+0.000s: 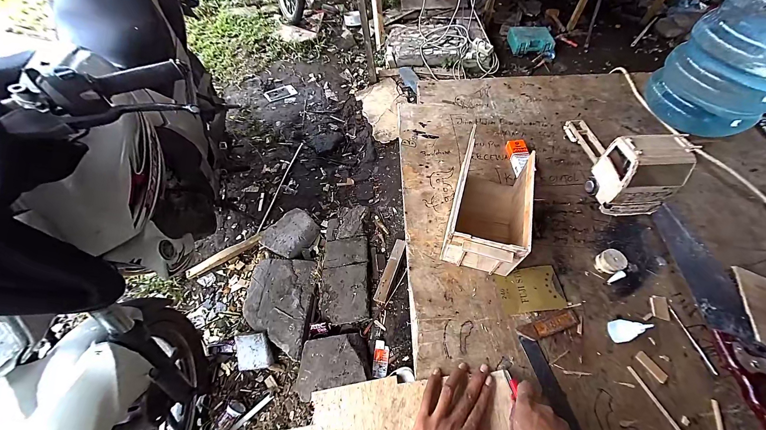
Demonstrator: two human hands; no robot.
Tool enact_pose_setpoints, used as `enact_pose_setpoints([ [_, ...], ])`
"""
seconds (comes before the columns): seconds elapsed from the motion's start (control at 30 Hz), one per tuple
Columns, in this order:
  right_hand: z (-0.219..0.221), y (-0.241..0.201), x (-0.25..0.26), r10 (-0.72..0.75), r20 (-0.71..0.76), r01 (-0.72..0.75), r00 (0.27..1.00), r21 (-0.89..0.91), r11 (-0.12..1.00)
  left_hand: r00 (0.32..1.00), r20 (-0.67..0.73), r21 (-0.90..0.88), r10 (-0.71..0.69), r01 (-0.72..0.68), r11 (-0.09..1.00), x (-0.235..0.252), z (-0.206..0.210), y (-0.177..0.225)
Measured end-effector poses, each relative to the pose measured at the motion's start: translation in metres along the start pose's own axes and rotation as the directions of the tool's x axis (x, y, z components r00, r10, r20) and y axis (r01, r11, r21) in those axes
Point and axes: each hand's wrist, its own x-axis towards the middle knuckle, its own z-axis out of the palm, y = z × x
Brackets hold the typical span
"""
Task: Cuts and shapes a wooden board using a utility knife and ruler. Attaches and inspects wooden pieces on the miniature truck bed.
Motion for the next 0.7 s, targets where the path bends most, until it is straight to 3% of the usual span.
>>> enact_pose_setpoints([
  [0.5,-0.004,0.006,-0.001,-0.018,0.069,0.016,0.997,0.031,0.999,0.998,-0.057,0.027,0.006,-0.004,1.000,0.002,-0.002,0.000],
  [0.7,0.007,0.022,-0.017,-0.047,0.082,0.043,0.996,0.055,0.998,0.978,-0.134,0.076,-0.161,0.172,0.982,0.019,-0.005,0.005],
])
